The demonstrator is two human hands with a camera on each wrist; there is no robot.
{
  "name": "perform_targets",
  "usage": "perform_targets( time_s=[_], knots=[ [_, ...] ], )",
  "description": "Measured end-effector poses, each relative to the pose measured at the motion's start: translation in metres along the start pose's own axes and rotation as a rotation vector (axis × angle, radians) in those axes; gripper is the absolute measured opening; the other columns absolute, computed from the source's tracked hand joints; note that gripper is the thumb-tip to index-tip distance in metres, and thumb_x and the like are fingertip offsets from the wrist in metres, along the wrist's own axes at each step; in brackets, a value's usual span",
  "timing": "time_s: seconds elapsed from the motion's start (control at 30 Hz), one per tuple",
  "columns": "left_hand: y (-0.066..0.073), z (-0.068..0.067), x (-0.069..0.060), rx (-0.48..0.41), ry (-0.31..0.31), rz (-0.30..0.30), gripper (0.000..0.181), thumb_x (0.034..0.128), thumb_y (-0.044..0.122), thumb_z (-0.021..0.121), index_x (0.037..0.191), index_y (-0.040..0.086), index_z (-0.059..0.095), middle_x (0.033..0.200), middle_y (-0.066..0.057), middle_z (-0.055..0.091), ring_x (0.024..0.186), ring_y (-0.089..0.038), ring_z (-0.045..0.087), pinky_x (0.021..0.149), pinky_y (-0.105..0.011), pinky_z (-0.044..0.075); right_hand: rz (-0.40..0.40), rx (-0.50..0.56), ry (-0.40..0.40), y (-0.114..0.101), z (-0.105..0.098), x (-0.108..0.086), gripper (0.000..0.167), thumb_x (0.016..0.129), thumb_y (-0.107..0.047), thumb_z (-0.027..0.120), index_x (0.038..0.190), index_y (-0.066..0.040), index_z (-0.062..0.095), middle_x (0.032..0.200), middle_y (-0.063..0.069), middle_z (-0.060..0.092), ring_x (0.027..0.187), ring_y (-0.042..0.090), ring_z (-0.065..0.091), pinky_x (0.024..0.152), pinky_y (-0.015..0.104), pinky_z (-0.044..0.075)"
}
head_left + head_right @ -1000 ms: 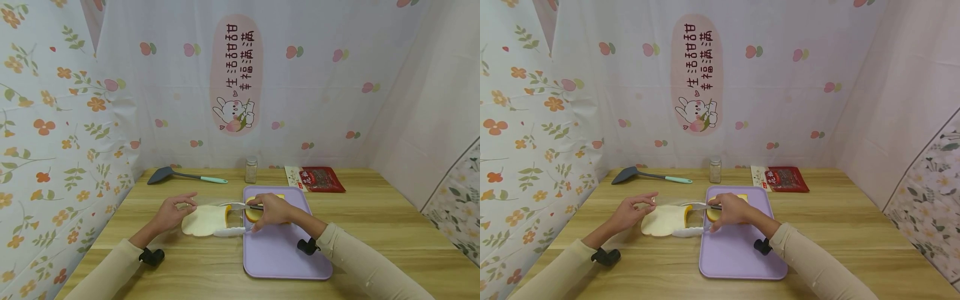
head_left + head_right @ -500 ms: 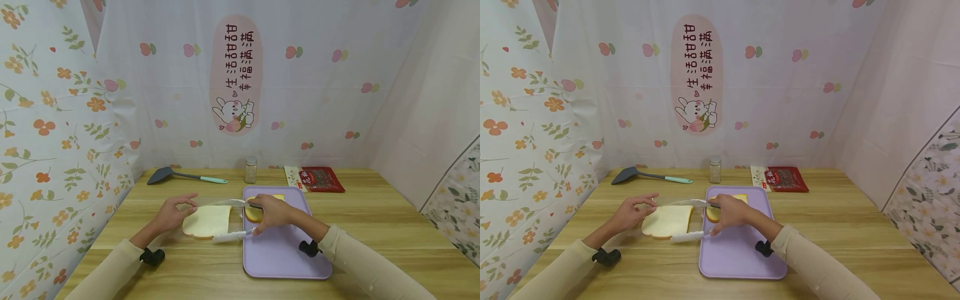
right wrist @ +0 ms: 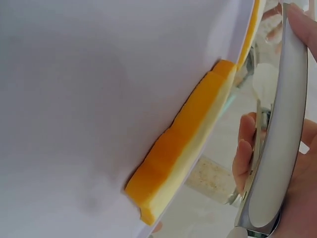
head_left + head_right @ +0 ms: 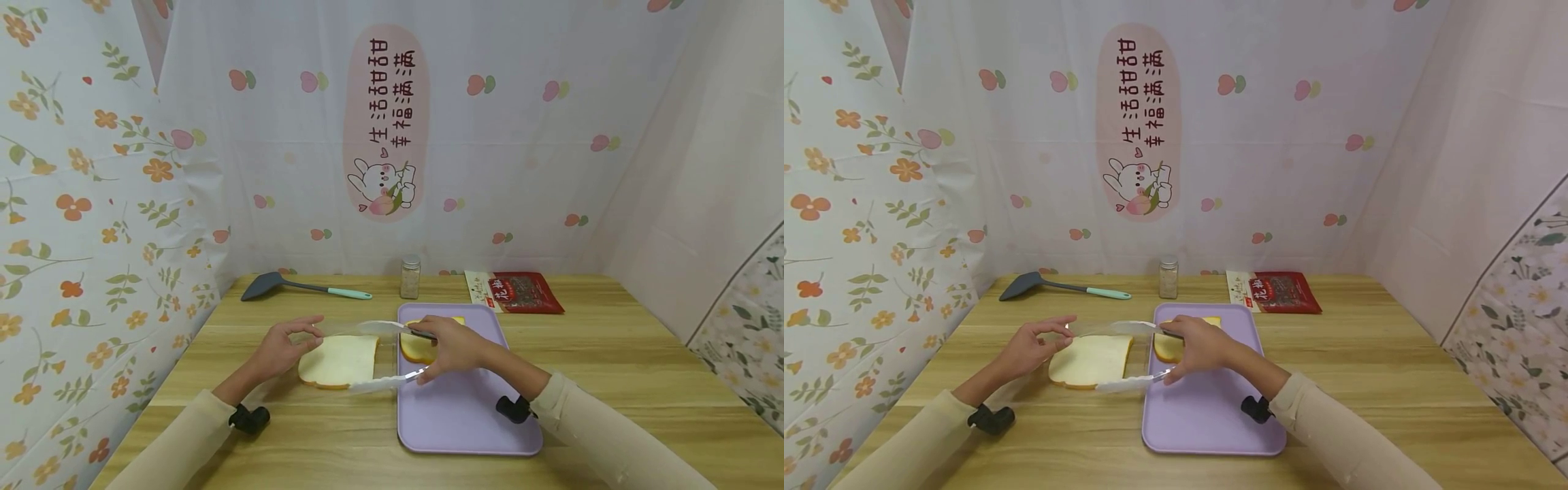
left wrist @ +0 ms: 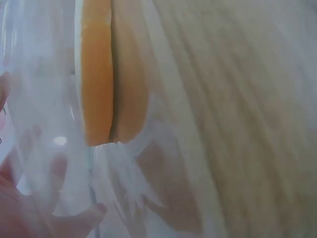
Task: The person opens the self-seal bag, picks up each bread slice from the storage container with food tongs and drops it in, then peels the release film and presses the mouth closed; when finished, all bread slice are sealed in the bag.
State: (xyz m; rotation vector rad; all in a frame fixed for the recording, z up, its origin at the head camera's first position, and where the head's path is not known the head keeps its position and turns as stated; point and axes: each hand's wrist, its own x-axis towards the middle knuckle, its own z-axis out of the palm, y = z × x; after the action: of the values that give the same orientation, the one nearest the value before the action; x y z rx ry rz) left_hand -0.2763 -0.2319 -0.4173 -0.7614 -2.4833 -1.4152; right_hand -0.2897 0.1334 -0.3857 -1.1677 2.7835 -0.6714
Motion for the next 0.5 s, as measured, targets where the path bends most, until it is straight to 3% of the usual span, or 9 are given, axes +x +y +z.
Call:
perform_targets(
  time_s=[0.2, 0.5],
  knots=[
    [0.003, 0.001, 0.000, -0.021, -0.013, -0.024, 0.013, 0.0922, 0.013, 0.071, 0.099, 0.002, 0.075, 0.137, -0.020, 0.058, 0.134, -0.042, 0.046, 0.106, -0.064, 0.032, 0.042, 0.022, -0.010, -0.002, -0.004, -0.008, 0.099, 0.064, -0.049, 0.091, 0.142, -0.004, 0.052, 0.124, 0.005, 0.062, 0.104, 0.020, 0.057, 0.086, 0.039, 0.047],
    [0.004, 0.001, 0.000, -0.014, -0.009, -0.013, 0.012, 0.0918, 0.011, 0.071, 0.098, 0.001, 0.075, 0.136, -0.022, 0.058, 0.133, -0.043, 0.046, 0.102, -0.062, 0.038, 0.060, 0.024, -0.011, -0.002, -0.011, -0.017, 0.094, 0.065, -0.048, 0.091, 0.140, -0.004, 0.055, 0.125, 0.006, 0.063, 0.102, 0.022, 0.058, 0.081, 0.038, 0.049]
  ],
)
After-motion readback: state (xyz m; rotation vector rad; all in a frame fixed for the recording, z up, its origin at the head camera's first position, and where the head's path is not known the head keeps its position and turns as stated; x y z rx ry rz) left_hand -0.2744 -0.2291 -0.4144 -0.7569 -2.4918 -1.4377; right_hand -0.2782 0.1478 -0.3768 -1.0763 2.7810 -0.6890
